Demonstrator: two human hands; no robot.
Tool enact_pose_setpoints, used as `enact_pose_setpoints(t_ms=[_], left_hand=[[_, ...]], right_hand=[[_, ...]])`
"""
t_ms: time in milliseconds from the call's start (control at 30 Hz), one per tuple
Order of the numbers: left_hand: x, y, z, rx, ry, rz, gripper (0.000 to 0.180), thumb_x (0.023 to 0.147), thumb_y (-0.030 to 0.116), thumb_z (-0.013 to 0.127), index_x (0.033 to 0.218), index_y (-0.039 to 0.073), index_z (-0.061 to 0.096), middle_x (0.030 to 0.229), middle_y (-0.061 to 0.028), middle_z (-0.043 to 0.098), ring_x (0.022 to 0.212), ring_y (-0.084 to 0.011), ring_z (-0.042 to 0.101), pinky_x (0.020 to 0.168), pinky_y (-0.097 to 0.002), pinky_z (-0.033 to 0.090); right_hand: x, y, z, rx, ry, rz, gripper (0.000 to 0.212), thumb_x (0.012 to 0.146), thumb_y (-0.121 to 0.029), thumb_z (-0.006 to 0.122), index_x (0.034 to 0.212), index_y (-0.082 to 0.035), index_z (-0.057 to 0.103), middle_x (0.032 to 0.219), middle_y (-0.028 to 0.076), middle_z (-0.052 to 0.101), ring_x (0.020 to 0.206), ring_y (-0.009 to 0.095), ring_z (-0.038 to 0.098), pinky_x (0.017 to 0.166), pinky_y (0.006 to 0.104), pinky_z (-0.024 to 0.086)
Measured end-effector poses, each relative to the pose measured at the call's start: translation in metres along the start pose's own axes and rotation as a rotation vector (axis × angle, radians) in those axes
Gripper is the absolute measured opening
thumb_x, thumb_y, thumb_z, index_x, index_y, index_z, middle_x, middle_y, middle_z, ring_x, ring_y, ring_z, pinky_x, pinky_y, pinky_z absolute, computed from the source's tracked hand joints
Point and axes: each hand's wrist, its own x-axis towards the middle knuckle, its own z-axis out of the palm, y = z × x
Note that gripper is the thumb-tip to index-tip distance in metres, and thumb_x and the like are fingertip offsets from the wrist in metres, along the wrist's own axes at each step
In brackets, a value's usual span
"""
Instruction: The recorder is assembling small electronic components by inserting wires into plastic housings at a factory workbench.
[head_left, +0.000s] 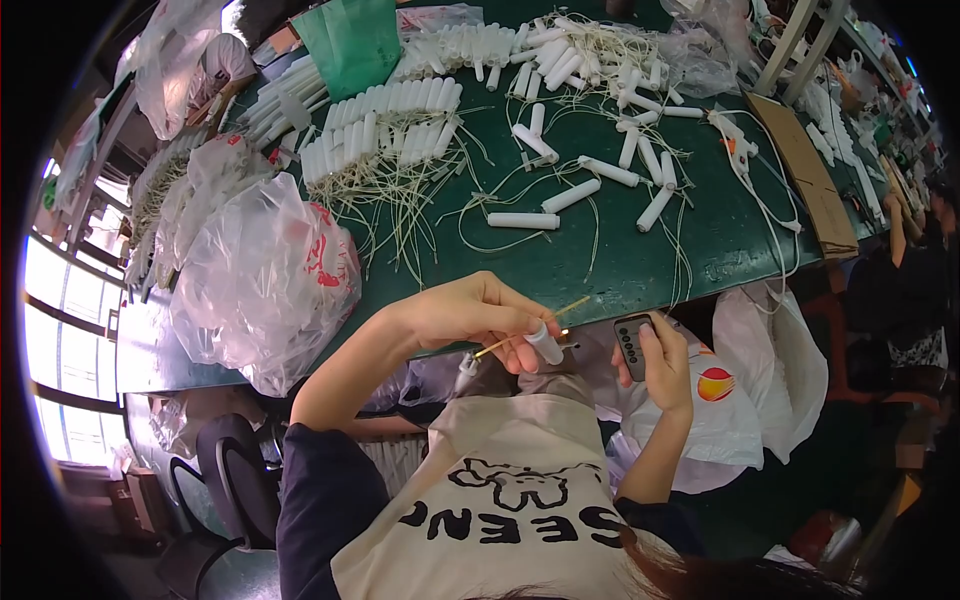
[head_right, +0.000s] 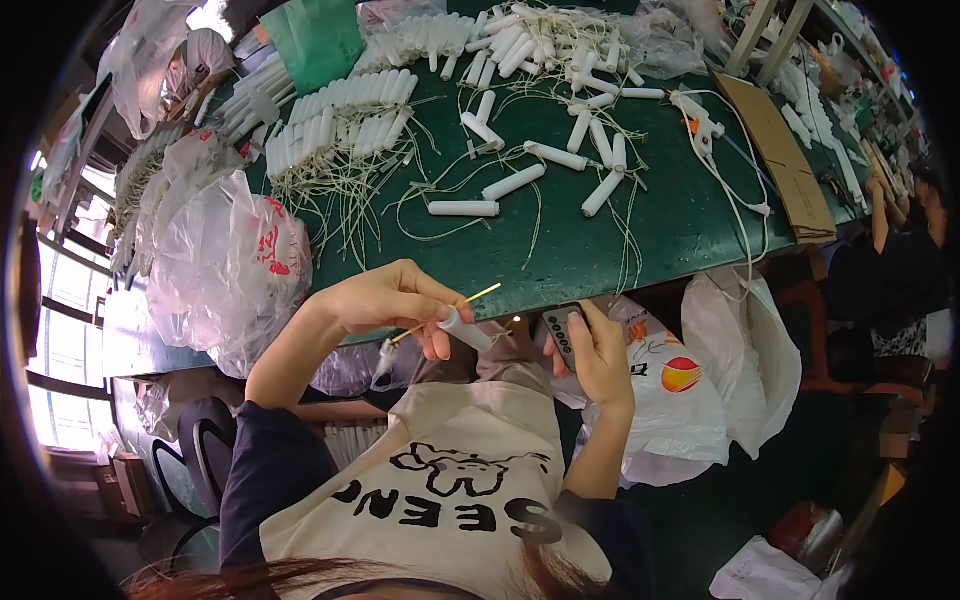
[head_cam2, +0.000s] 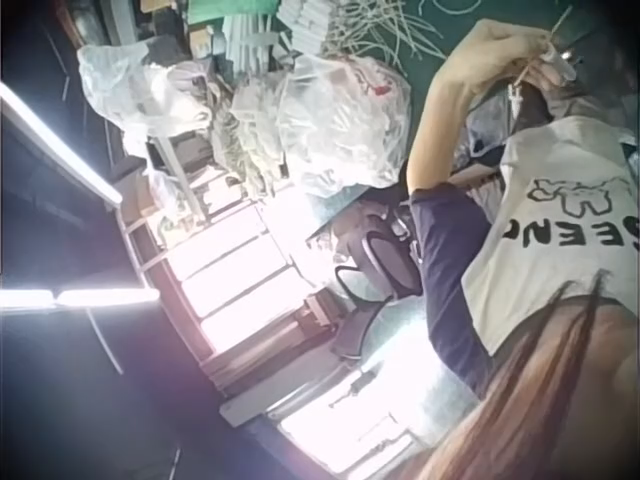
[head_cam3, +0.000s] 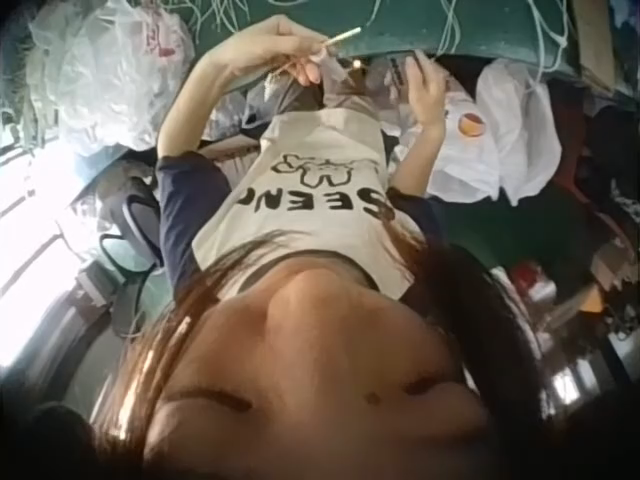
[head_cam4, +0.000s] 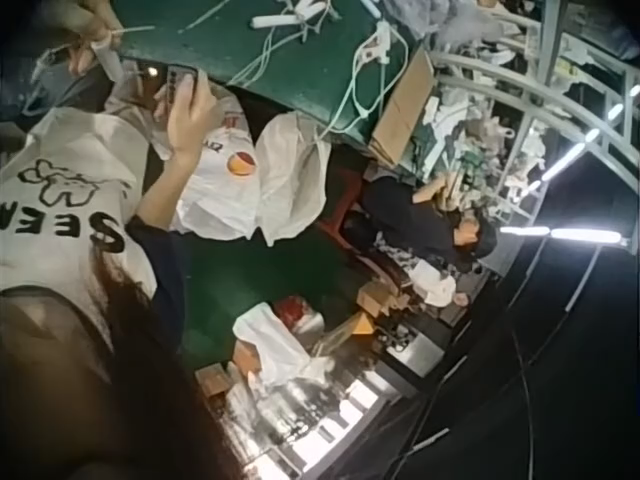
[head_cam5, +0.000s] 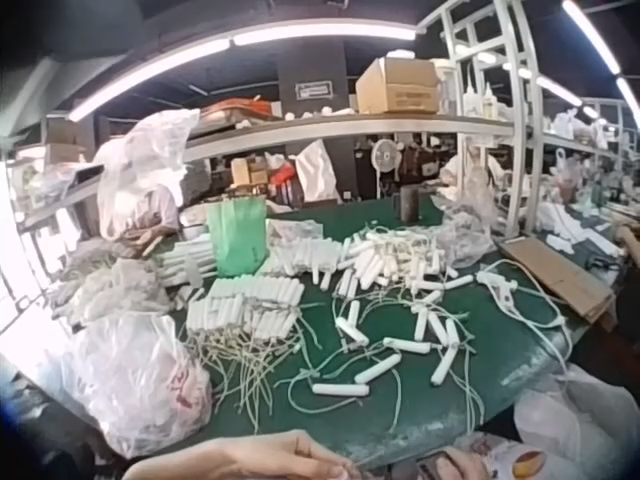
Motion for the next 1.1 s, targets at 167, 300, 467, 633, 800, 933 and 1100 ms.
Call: enact_pose_setpoints(t_ms=[167,300,467,633,800,933,1100], left_hand=[[-0.001,-0.001,-0.002,0.058,-0.008,0.0,0.03,0.09,0.016,0.058,0.11,-0.005,0.063,0.083,-0.0132,0.069,0.072,-0.0156,0.067,0.068,-0.0241,0.055],[-0.001,0.004,0.002,0.121,-0.002,-0.003,0.029,0.09,0.017,0.058,0.11,-0.004,0.063,0.083,-0.0126,0.069,0.073,-0.0151,0.067,0.067,-0.0229,0.054],[0.002,0.002,0.001,0.112,-0.006,0.013,0.03,0.09,0.017,0.058,0.11,-0.004,0.063,0.083,-0.012,0.069,0.072,-0.0142,0.067,0.067,-0.0223,0.054],[0.0,0.007,0.007,0.136,-0.011,0.027,0.03,0.09,0.017,0.058,0.11,-0.004,0.063,0.081,-0.0108,0.069,0.071,-0.0136,0.067,0.067,-0.0217,0.054],[-0.006,0.007,0.004,0.14,0.012,0.046,0.029,0.09,0.016,0.057,0.111,-0.004,0.063,0.088,-0.0106,0.069,0.073,-0.0137,0.067,0.067,-0.0232,0.055],[-0.005,0.007,0.004,0.135,0.004,0.033,0.029,0.09,0.016,0.058,0.11,-0.005,0.063,0.091,-0.0111,0.068,0.074,-0.014,0.067,0.068,-0.024,0.055],[-0.005,0.01,0.004,0.115,0.026,0.029,0.026,0.089,0.01,0.056,0.107,-0.008,0.063,0.08,-0.0148,0.069,0.072,-0.0163,0.068,0.066,-0.0255,0.055]], right_hand=[[-0.002,0.0,-0.008,-0.245,-0.098,0.039,0.028,0.097,-0.016,0.036,0.083,0.001,0.053,0.058,0.006,0.055,0.042,0.009,0.048,0.04,0.0237,0.038],[0.001,-0.003,0.0,-0.23,-0.056,0.042,0.029,0.097,-0.016,0.036,0.081,0.001,0.053,0.06,0.006,0.056,0.043,0.008,0.048,0.041,0.0234,0.039],[0.006,0.005,0.03,-0.28,0.007,-0.366,0.027,0.096,-0.014,0.04,0.093,0.003,0.06,0.071,0.007,0.062,0.051,0.007,0.052,0.046,0.0207,0.042],[0.006,-0.003,0.036,-0.036,0.006,-0.188,0.022,0.094,-0.011,0.045,0.091,0.003,0.062,0.068,0.007,0.063,0.05,0.008,0.053,0.046,0.0229,0.043],[-0.002,-0.013,-0.003,-0.234,-0.169,0.139,0.032,0.097,-0.018,0.041,0.078,0.003,0.057,0.06,0.006,0.058,0.04,0.008,0.048,0.04,0.0238,0.038],[-0.011,-0.008,-0.018,-0.369,-0.094,0.249,0.037,0.097,-0.021,0.043,0.07,0.001,0.054,0.052,0.004,0.054,0.037,0.008,0.046,0.035,0.0243,0.034],[-0.01,-0.003,-0.02,-0.371,0.005,0.203,0.033,0.096,-0.022,0.044,0.075,0.001,0.056,0.053,0.004,0.055,0.038,0.008,0.048,0.037,0.024,0.037]])
